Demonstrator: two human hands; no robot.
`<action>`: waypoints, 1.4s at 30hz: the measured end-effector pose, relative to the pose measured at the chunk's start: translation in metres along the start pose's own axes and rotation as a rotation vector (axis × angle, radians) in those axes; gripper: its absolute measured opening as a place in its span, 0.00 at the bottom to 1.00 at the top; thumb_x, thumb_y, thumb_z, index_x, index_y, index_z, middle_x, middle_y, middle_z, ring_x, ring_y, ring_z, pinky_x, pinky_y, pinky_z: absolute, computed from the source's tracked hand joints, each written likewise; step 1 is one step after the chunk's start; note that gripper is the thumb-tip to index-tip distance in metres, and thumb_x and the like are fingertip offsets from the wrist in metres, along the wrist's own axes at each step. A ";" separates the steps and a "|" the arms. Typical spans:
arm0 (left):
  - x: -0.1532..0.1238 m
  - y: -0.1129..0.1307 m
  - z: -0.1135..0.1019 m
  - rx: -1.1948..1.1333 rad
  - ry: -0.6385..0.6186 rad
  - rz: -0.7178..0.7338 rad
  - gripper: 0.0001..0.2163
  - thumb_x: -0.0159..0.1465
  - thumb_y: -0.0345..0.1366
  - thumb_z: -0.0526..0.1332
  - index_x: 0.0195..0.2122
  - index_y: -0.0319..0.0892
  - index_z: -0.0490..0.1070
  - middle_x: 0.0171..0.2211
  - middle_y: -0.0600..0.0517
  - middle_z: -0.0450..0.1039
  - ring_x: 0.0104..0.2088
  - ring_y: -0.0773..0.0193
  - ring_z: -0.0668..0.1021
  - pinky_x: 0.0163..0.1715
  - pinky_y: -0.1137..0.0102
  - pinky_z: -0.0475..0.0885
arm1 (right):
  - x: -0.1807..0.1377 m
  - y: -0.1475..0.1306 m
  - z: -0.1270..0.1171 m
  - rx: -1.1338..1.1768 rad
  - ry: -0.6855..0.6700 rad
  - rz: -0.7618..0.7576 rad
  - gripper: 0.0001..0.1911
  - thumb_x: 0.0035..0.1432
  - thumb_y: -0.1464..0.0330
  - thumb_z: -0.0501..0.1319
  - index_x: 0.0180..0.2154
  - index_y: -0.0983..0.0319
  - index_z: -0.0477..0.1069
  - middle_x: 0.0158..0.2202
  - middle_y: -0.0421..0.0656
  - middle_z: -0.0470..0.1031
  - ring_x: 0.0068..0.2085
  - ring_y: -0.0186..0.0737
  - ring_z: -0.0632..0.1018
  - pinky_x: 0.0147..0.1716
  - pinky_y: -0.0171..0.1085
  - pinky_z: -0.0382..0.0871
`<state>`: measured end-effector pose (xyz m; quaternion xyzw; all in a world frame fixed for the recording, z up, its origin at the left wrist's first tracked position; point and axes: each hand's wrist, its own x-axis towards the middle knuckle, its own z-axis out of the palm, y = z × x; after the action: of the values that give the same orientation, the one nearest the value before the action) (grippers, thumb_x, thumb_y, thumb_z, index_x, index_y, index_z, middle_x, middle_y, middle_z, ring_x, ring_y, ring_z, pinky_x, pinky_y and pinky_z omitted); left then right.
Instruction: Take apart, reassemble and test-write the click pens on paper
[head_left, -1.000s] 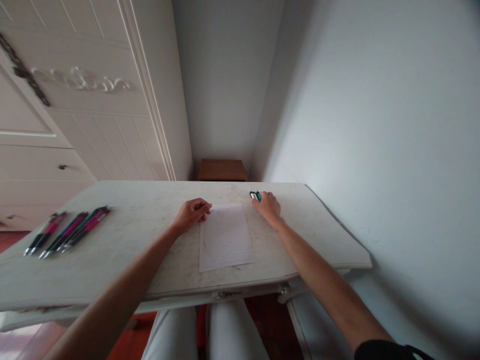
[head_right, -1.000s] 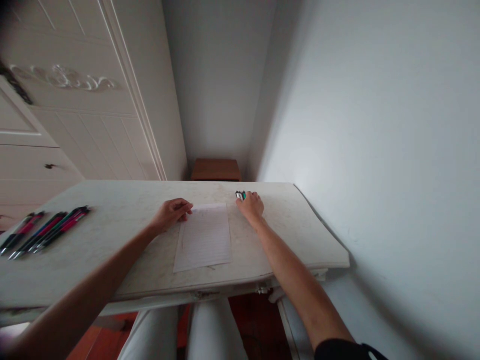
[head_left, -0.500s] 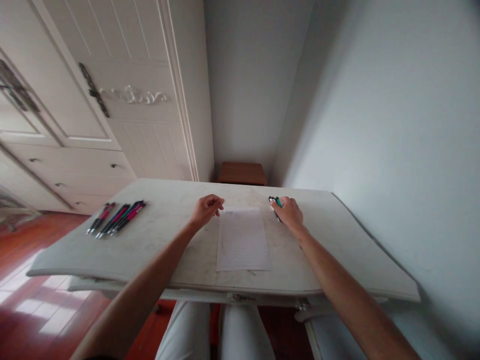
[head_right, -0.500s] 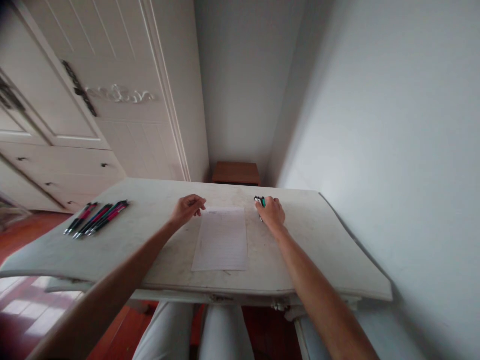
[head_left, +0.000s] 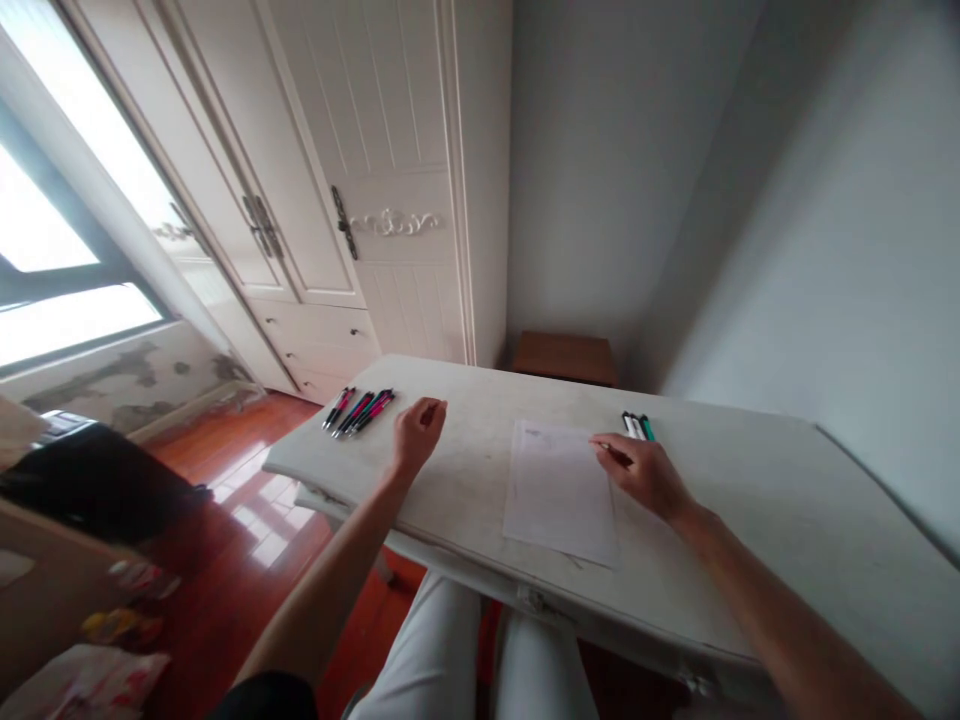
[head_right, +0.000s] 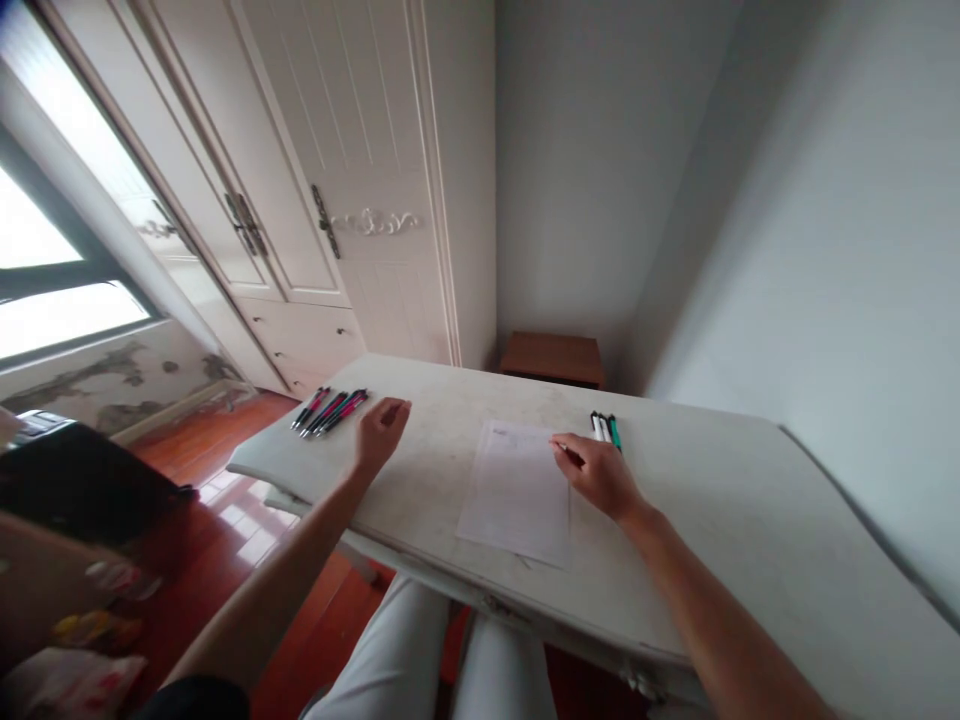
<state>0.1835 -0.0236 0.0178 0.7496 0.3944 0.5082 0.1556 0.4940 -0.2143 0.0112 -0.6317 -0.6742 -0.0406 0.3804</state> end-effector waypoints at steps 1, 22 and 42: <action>-0.002 -0.008 -0.013 0.115 0.032 0.039 0.13 0.64 0.43 0.57 0.28 0.41 0.73 0.20 0.55 0.69 0.21 0.69 0.69 0.25 0.74 0.64 | -0.002 -0.004 0.003 0.019 -0.045 -0.033 0.14 0.63 0.63 0.55 0.38 0.59 0.78 0.34 0.44 0.83 0.32 0.41 0.82 0.34 0.36 0.74; 0.001 -0.069 -0.107 0.978 -0.226 -0.089 0.12 0.65 0.39 0.56 0.38 0.45 0.80 0.45 0.42 0.76 0.48 0.47 0.72 0.45 0.58 0.67 | -0.005 -0.014 0.012 0.074 -0.267 -0.036 0.16 0.61 0.62 0.54 0.40 0.58 0.79 0.39 0.45 0.83 0.39 0.47 0.83 0.40 0.42 0.77; 0.010 -0.020 -0.073 -0.032 0.185 -0.208 0.12 0.56 0.45 0.66 0.34 0.41 0.73 0.34 0.49 0.79 0.35 0.61 0.81 0.35 0.70 0.73 | -0.006 -0.014 0.015 0.119 -0.307 -0.023 0.14 0.60 0.63 0.56 0.39 0.57 0.80 0.40 0.45 0.83 0.41 0.47 0.83 0.43 0.43 0.76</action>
<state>0.1121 -0.0151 0.0430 0.6519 0.4745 0.5627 0.1825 0.4741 -0.2144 0.0029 -0.5992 -0.7328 0.0919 0.3090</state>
